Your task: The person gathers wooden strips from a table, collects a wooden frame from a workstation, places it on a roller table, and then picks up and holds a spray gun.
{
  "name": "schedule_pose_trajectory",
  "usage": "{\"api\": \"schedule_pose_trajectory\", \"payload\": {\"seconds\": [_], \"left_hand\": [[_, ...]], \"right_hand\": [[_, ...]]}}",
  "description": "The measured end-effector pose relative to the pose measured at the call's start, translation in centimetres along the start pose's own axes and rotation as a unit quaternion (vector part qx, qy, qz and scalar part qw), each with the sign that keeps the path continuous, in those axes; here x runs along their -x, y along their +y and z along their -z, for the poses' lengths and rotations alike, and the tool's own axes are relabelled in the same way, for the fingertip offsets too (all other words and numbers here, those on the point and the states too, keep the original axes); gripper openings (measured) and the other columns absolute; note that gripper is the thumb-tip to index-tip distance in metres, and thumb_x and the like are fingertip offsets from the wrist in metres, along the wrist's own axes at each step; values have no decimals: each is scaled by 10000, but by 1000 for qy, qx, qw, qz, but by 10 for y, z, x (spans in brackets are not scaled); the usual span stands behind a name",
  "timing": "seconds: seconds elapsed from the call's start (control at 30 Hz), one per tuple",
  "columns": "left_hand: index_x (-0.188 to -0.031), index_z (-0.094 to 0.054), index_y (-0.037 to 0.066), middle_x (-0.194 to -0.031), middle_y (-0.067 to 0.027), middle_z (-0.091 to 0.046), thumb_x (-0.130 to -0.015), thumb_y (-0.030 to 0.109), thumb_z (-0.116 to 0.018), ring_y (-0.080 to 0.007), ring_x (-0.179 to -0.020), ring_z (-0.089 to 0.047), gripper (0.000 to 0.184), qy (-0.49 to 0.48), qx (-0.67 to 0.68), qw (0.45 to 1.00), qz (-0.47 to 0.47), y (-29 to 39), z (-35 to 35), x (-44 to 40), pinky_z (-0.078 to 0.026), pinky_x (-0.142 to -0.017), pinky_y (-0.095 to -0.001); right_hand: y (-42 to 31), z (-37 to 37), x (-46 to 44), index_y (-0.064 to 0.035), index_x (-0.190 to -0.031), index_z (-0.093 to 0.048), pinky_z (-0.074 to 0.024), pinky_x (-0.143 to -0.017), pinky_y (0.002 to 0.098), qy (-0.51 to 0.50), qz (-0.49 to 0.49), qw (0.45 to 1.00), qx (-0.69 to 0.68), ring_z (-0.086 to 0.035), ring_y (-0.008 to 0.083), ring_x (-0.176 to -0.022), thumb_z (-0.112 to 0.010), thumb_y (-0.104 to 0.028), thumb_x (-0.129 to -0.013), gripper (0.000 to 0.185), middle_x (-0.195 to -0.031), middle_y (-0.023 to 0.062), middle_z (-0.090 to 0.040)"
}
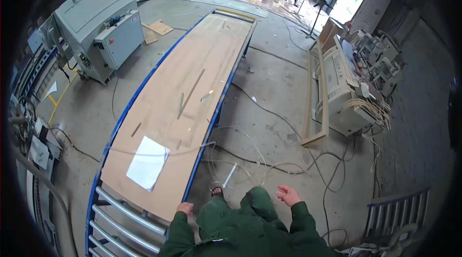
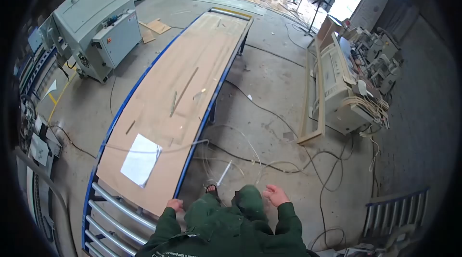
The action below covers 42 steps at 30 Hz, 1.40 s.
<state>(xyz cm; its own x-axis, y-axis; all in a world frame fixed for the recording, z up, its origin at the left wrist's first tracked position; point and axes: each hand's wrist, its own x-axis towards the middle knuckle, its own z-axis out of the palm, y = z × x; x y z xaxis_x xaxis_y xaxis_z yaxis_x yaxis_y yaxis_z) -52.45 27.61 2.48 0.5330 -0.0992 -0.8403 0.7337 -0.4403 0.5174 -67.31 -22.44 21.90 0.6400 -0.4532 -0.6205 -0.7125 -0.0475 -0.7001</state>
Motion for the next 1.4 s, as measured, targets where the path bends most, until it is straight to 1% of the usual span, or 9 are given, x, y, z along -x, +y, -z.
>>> {"api": "schedule_pose_trajectory", "payload": {"seconds": [0.33, 0.53, 0.7, 0.83, 1.0, 1.1, 1.17, 1.2, 1.4], "left_hand": [[-829, -702, 42, -693, -64, -667, -890, 361, -639, -164, -607, -658, 331, 98, 7, 982, -161, 247, 15, -127, -515, -578, -345], [-901, -685, 47, -904, -195, -692, -871, 335, -598, -363, -915, -664, 302, 341, -126, 910, -201, 319, 21, -216, -514, -809, -471], [-1296, -568, 147, -1405, -108, -516, -840, 355, -644, -353, -1290, -492, 507, 388, -124, 911, 62, 355, 3, -254, -477, -984, -505], [-1462, -399, 184, -1557, -81, -347, -835, 367, -641, -358, -1376, -392, 696, 391, -241, 878, 137, 389, -45, -244, -446, -1020, -564], [-1554, -273, 154, -1625, -83, -252, -812, 401, -663, -376, -1406, -388, 874, 340, -180, 886, 259, 362, -133, -216, -448, -1026, -558], [-1454, -484, 149, -1497, -124, -481, -813, 420, -664, -369, -1249, -566, 719, 326, -90, 894, 295, 367, -166, -178, -494, -992, -496], [-1231, -688, 154, -1185, -145, -694, -812, 451, -665, -355, -1062, -670, 514, 188, -33, 949, 253, 360, -172, -164, -529, -946, -437], [-1035, -760, 156, -952, -141, -736, -817, 445, -674, -336, -996, -692, 372, 287, -10, 929, 233, 363, -175, -160, -548, -902, -432], [-1176, -705, 133, -1177, -119, -701, -849, 409, -648, -333, -1099, -655, 432, 484, 68, 856, 169, 368, -84, -192, -524, -937, -444]], "right_hand": [[-140, 23, -194, 63, -1356, -553, -532, -880, 316, -85, 58, 988, 113, -675, 188, -982, -730, -193, -890, 560, -1094, 144, -719], [-227, 52, -380, 61, -1320, -580, -513, -720, 283, -189, 61, 959, 202, -620, 118, -817, -730, -168, -908, 495, -977, 49, -688], [-289, 147, -554, -4, -1313, -595, -499, -651, 288, -212, 71, 910, 349, -622, 127, -765, -704, -155, -927, 428, -957, 32, -678], [-357, 224, -612, -49, -1216, -634, -514, -645, 293, -32, 1, 990, 140, -631, 136, -731, -645, -131, -950, 279, -877, 10, -656], [-341, 274, -683, -64, -1194, -640, -527, -564, 314, -37, -78, 991, 102, -657, 177, -684, -653, -167, -945, 269, -882, 37, -673], [-364, 219, -699, -57, -1191, -646, -515, -532, 320, -117, -109, 971, 177, -654, 180, -661, -664, -195, -947, 281, -871, 57, -680], [-385, 168, -704, -40, -1209, -644, -522, -554, 321, -197, -83, 930, 299, -669, 178, -697, -674, -200, -944, 312, -895, 66, -689], [-392, 140, -714, -33, -1231, -639, -544, -598, 321, -244, -48, 906, 343, -696, 185, -754, -682, -200, -938, 341, -938, 67, -699], [-460, -33, -713, -3, -1270, -627, -514, -686, 272, -363, 155, 843, 366, -636, 122, -781, -676, -163, -947, 363, -928, 35, -680]]}}
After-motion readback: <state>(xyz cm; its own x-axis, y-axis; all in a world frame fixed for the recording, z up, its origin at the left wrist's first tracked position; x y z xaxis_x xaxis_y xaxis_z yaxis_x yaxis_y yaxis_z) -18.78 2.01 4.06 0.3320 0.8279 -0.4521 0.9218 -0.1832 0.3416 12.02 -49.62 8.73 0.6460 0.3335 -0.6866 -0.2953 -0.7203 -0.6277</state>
